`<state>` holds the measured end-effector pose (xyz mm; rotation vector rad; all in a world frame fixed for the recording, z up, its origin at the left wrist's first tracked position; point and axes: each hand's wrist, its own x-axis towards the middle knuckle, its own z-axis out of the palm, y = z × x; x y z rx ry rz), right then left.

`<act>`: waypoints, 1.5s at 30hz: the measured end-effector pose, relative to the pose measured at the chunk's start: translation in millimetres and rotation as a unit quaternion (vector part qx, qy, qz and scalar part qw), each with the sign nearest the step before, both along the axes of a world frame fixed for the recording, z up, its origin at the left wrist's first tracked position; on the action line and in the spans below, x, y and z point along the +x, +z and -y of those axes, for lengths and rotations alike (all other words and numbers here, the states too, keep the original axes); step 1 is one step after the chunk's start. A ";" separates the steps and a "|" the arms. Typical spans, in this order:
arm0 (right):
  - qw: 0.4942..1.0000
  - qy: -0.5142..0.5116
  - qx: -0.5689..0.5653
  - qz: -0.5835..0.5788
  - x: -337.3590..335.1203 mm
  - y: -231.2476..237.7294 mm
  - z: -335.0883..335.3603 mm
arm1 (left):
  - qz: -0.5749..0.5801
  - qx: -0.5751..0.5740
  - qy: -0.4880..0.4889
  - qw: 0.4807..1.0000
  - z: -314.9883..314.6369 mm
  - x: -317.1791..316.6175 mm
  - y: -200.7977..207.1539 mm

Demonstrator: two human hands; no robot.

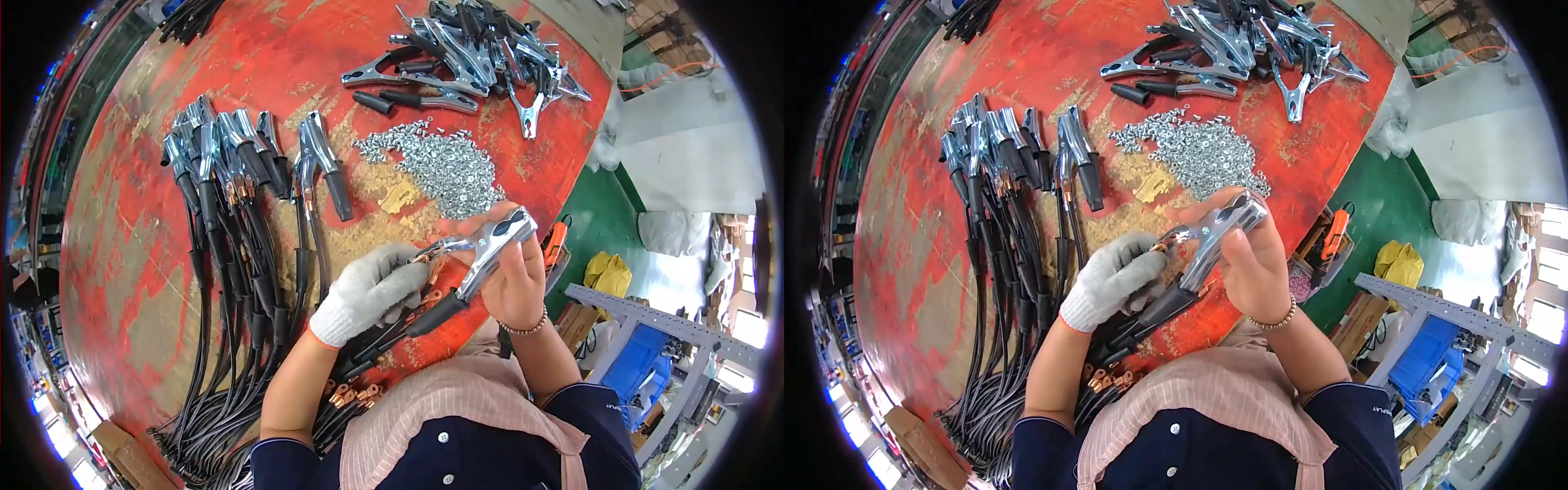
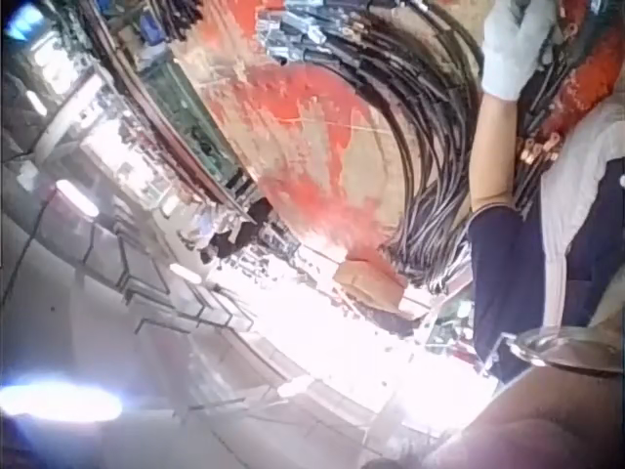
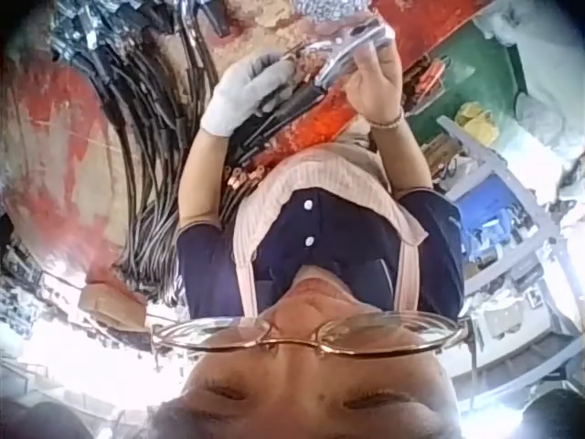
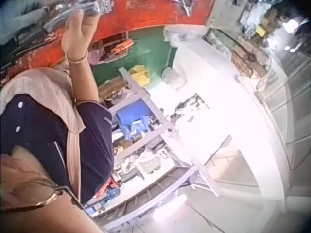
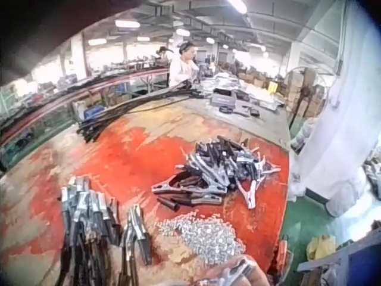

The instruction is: Assembling alligator clips onto electrical cables at a production workstation.

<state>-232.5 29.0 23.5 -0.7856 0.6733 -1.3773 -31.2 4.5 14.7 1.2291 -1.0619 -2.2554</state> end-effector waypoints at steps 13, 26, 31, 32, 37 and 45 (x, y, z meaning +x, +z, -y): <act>0.999 -0.013 0.039 0.012 1.9 4.6 3.8 | 0.103 -0.171 0.030 0.979 -6.0 -3.5 2.5; 1.000 0.005 0.013 -0.022 -2.3 2.5 5.2 | 0.099 -0.162 0.014 0.982 -4.7 -6.0 11.1; 0.987 0.099 0.104 0.078 -10.4 7.1 32.1 | 0.093 -0.144 0.015 0.985 -1.1 -5.2 17.0; 0.992 0.092 0.088 0.023 -12.8 -0.6 47.7 | 0.096 -0.160 0.022 0.982 0.0 -4.2 15.5; 0.797 -0.022 -0.173 -0.578 -10.1 -55.2 112.4 | 0.084 -0.169 0.053 0.981 0.4 -4.5 5.8; 0.578 -0.046 -0.309 -0.754 25.2 -53.7 139.1 | 0.090 -0.163 0.043 0.981 3.2 -3.3 -2.1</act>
